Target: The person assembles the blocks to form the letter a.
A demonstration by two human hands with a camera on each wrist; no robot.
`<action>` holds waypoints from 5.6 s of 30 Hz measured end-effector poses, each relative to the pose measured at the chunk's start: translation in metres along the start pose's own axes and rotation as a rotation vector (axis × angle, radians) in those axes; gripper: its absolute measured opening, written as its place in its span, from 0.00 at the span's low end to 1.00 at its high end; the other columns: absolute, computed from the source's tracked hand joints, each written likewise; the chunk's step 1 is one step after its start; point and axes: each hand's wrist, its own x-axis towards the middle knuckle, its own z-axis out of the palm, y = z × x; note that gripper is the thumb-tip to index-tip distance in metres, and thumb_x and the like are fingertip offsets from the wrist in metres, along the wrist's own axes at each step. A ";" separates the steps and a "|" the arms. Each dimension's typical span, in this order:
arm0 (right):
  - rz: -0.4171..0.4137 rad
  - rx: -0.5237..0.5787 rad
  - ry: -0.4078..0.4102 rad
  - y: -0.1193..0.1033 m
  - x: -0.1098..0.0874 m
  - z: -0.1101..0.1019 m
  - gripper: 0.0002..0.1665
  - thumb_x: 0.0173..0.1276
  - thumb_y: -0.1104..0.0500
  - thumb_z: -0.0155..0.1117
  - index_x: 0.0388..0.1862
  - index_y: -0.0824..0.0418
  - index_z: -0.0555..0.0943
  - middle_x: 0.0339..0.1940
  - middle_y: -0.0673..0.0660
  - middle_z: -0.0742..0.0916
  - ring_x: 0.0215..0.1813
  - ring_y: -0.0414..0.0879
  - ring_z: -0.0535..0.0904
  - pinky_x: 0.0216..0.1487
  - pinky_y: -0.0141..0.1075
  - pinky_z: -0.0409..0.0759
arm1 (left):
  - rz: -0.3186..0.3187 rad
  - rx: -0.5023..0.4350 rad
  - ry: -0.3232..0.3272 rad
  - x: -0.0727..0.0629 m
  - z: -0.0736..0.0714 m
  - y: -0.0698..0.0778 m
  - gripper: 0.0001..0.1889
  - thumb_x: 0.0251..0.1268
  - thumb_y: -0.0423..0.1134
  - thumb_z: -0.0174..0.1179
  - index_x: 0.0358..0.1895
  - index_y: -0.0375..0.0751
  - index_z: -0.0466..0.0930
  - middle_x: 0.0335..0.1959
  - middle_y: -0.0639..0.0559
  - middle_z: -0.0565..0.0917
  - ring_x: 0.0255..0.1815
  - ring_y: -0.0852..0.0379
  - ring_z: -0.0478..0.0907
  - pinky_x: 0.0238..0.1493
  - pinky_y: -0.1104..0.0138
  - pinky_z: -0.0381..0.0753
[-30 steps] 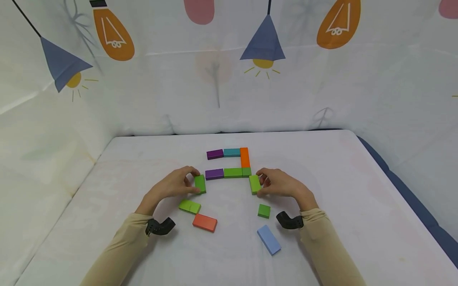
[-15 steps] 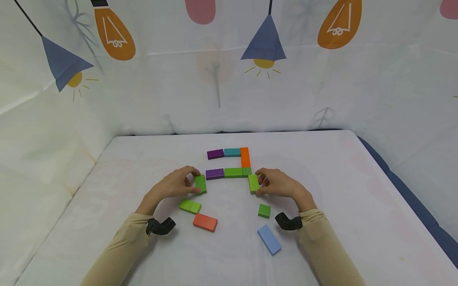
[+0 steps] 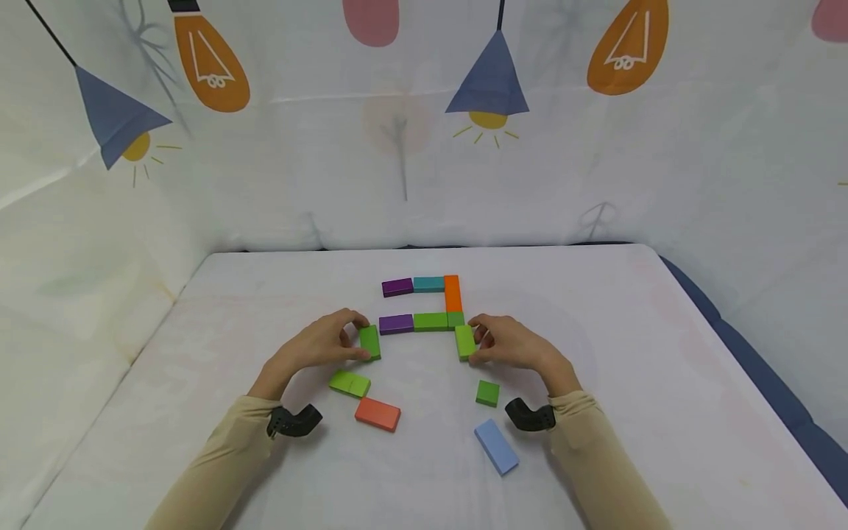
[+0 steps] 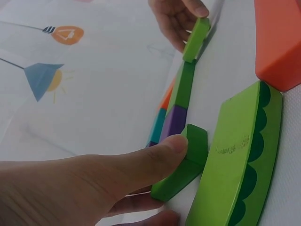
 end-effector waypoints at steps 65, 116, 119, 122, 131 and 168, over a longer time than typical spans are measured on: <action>-0.060 -0.141 0.074 -0.004 0.008 0.012 0.26 0.57 0.54 0.71 0.50 0.68 0.77 0.28 0.52 0.78 0.32 0.42 0.70 0.32 0.30 0.70 | 0.013 -0.001 -0.006 0.003 0.000 -0.004 0.28 0.52 0.50 0.70 0.55 0.43 0.75 0.48 0.50 0.78 0.35 0.58 0.73 0.38 0.67 0.74; -0.024 -0.117 0.113 -0.008 0.004 0.007 0.28 0.66 0.52 0.62 0.62 0.64 0.72 0.39 0.55 0.83 0.36 0.43 0.76 0.37 0.34 0.76 | 0.024 0.015 -0.004 0.003 0.000 -0.004 0.28 0.52 0.50 0.69 0.56 0.44 0.74 0.49 0.51 0.78 0.34 0.59 0.73 0.37 0.68 0.73; -0.037 -0.114 0.121 -0.011 0.004 0.007 0.25 0.67 0.53 0.61 0.59 0.63 0.74 0.38 0.54 0.83 0.36 0.43 0.76 0.37 0.34 0.76 | 0.026 0.011 -0.007 0.003 0.000 -0.005 0.28 0.53 0.51 0.69 0.56 0.44 0.74 0.49 0.52 0.78 0.34 0.59 0.73 0.36 0.68 0.73; -0.059 -0.108 0.131 -0.015 0.003 0.006 0.20 0.67 0.54 0.60 0.55 0.62 0.76 0.36 0.52 0.83 0.35 0.43 0.75 0.36 0.33 0.75 | 0.031 0.007 -0.009 0.003 0.000 -0.005 0.28 0.53 0.51 0.69 0.57 0.45 0.74 0.50 0.52 0.78 0.35 0.59 0.73 0.36 0.68 0.73; -0.123 -0.090 0.139 -0.030 0.000 0.010 0.09 0.68 0.54 0.59 0.43 0.56 0.78 0.34 0.48 0.84 0.38 0.41 0.77 0.39 0.32 0.77 | 0.073 -0.013 -0.014 0.004 -0.002 -0.004 0.29 0.53 0.49 0.69 0.58 0.42 0.74 0.50 0.50 0.77 0.34 0.59 0.73 0.37 0.68 0.73; -0.220 -0.328 0.040 -0.110 -0.010 0.106 0.21 0.65 0.47 0.63 0.51 0.57 0.78 0.40 0.48 0.81 0.36 0.35 0.76 0.39 0.29 0.79 | -0.062 0.044 0.063 -0.001 0.002 -0.002 0.22 0.53 0.53 0.68 0.45 0.43 0.76 0.38 0.50 0.78 0.37 0.57 0.72 0.36 0.65 0.72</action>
